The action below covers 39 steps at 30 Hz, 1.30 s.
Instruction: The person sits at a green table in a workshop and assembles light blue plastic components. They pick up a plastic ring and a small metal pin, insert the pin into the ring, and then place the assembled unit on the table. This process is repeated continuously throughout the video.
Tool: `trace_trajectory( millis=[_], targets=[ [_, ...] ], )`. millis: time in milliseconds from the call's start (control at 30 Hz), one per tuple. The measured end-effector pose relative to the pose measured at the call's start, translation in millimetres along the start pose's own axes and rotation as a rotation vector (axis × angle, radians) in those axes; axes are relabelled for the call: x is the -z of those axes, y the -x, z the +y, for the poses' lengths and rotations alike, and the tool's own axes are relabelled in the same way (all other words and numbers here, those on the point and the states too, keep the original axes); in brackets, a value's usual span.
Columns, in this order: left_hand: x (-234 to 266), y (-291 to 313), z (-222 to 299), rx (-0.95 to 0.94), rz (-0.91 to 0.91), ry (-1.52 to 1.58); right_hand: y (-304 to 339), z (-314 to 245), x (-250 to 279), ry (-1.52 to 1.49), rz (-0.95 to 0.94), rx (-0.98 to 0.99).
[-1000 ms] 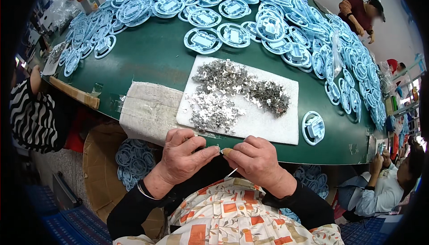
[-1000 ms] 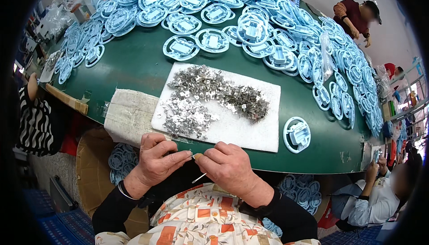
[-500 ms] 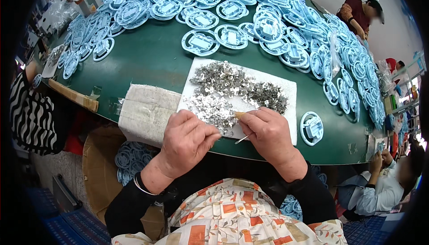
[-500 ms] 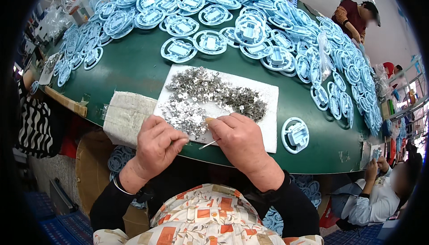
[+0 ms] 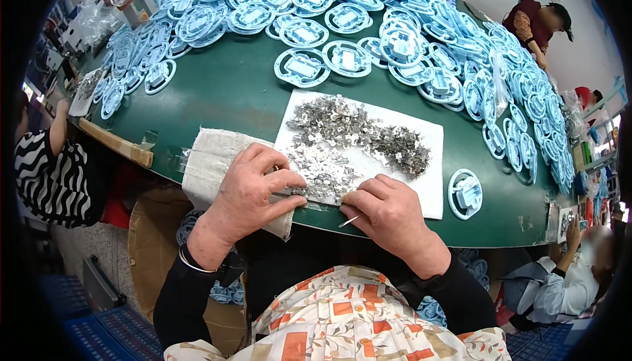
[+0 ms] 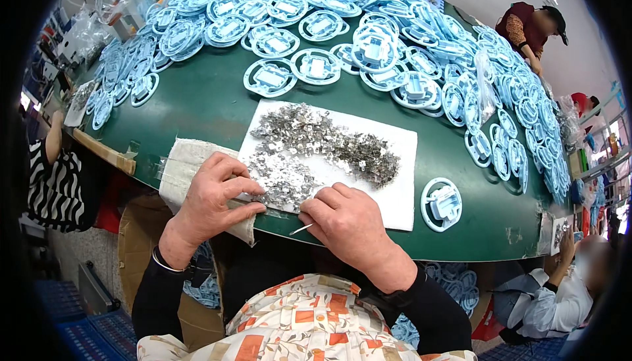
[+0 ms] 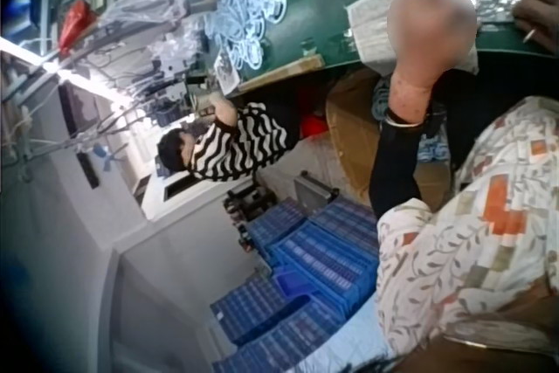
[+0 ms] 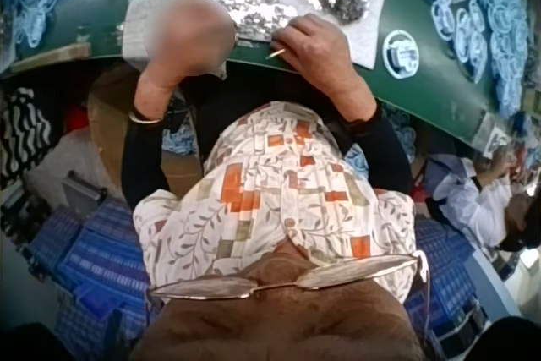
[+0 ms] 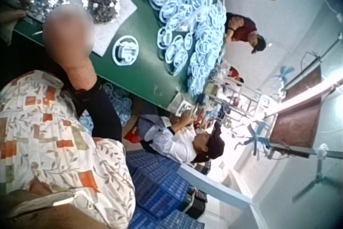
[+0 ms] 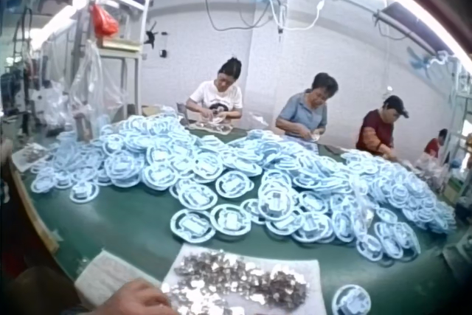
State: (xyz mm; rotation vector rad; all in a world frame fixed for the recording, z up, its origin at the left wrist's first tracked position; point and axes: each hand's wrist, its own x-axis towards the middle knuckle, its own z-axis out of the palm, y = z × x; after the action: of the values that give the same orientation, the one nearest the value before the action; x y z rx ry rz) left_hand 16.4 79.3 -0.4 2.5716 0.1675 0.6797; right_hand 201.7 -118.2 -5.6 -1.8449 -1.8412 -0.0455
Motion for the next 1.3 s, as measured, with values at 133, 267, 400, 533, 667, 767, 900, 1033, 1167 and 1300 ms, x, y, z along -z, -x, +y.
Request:
trace_trajectory(
  millis=[133,267,400,533,667,767,900,1033,1167,1300],
  targets=[
    [-0.3,-2.1,-10.0,-0.009,-0.041,0.071,-5.6,2.9,3.7,-0.091,-0.042,-0.069],
    [0.0,-13.1,-13.7,0.094,-0.062,0.147,-14.2,7.2,1.1,-0.091,0.008,-0.120],
    [-0.7,-18.7,-17.3,0.199,-0.072,0.246,-21.4,-3.6,-0.3,-0.101,0.086,-0.076],
    [-4.0,-10.7,-16.8,0.316,0.051,0.338,-26.5,-18.3,-13.9,-0.009,0.020,0.121],
    [-5.2,-2.9,-17.8,0.383,0.165,0.410,-38.3,-29.7,-17.2,0.127,-0.123,0.261],
    [-7.0,-0.8,-20.5,0.366,0.187,0.415,-43.5,-30.1,-18.4,0.161,-0.161,0.310],
    [-5.6,-2.3,-19.8,0.384,0.175,0.409,-45.4,-30.5,-16.2,0.132,-0.194,0.333],
    [-6.3,-2.8,-15.4,0.369,0.181,0.379,-45.0,-29.6,-17.2,0.044,-0.146,0.265],
    [-7.1,-3.7,-15.4,0.313,0.184,0.287,-49.7,-18.4,-11.3,0.020,-0.078,0.167],
    [-13.8,-2.8,-19.7,0.376,0.192,0.381,-26.2,1.3,16.5,-0.008,0.079,0.044]
  ],
)
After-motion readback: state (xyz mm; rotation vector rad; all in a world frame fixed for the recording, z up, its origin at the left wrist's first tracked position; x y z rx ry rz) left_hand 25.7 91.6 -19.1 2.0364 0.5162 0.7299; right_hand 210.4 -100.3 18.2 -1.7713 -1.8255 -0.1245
